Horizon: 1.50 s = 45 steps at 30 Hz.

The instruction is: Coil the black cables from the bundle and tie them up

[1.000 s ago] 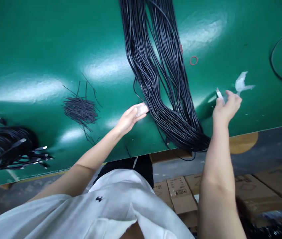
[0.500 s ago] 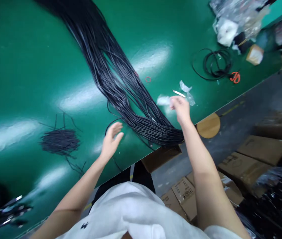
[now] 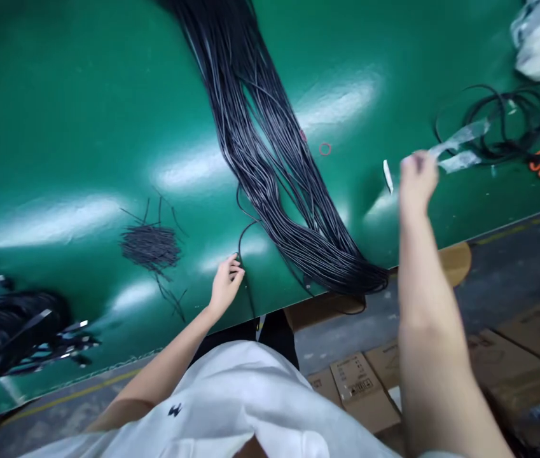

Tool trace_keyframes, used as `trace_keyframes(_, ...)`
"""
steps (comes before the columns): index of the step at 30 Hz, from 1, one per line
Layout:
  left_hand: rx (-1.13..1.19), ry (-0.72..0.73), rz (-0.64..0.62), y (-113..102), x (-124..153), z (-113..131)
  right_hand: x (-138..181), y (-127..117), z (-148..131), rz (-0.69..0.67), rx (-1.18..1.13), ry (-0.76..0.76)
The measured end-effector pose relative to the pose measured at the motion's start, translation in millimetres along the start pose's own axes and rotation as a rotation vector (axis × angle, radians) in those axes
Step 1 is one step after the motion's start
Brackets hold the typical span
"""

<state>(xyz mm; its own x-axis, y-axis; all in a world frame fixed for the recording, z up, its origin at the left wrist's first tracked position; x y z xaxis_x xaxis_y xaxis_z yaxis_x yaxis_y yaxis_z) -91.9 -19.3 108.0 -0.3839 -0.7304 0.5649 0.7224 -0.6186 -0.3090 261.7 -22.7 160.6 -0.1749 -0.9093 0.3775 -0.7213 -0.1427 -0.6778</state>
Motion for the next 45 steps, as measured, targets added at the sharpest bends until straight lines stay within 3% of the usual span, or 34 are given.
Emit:
trace_keyframes(4,0.212,-0.021,-0.262,40,-24,26,28,46,-36,-0.057,0.182,-0.031)
trace_keyframes(7,0.255,0.072,-0.406,74,-57,69,35,53,-43,-0.089,0.307,0.007)
trace_keyframes(10,0.372,0.247,-0.561,118,-88,126,32,18,-28,-0.116,0.322,0.102)
trace_keyframes(12,0.433,0.357,-0.604,144,-98,155,27,-29,-12,0.024,0.257,0.152)
trace_keyframes(14,0.443,0.381,-0.506,156,-101,163,21,-74,7,0.212,0.201,0.18)
trace_keyframes(16,0.383,0.304,-0.336,156,-95,147,8,-90,31,0.231,0.169,0.196)
trace_keyframes(19,0.219,0.221,-0.239,147,-67,106,-2,-71,66,0.032,0.147,0.206)
trace_keyframes(21,0.112,0.255,-0.234,137,-42,83,13,-62,77,0.036,0.157,0.186)
trace_keyframes(25,-0.13,0.251,-0.01,105,-1,52,96,-57,63,0.37,0.134,0.165)
trace_keyframes(26,-0.188,0.227,0.033,104,5,49,120,-44,58,0.394,0.085,0.178)
trace_keyframes(28,-0.264,0.187,0.051,111,8,50,162,0,48,0.297,-0.036,0.189)
trace_keyframes(32,-0.136,0.108,-0.07,151,10,62,222,109,14,-0.049,-0.185,0.076)
trace_keyframes(34,-0.051,0.083,-0.136,168,29,65,246,137,2,-0.088,-0.213,0.03)
trace_keyframes(36,0.007,0.113,-0.249,182,65,66,267,141,-5,-0.055,-0.221,0.009)
trace_keyframes(39,0.055,0.191,-0.423,187,135,65,294,129,-13,0.008,-0.28,-0.049)
trace_keyframes(42,0.042,0.224,-0.418,169,188,61,310,131,-18,-0.069,-0.528,-0.05)
trace_keyframes(45,0.008,0.259,-0.443,163,221,60,312,146,-29,-0.193,-0.693,-0.023)
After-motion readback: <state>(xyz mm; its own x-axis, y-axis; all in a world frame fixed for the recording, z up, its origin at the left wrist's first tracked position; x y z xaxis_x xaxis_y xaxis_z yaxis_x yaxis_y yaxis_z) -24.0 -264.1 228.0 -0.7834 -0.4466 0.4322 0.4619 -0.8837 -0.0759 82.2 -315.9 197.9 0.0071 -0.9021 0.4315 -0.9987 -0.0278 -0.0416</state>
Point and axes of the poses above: each hand's wrist, its own x-axis away from the middle knuckle, its own y-axis out of the palm, z = x × y, the point moved 8 cm from there along -x, towards the middle knuckle, and after that the axes turned 11 degrees about -z, right-handed, at the moved point
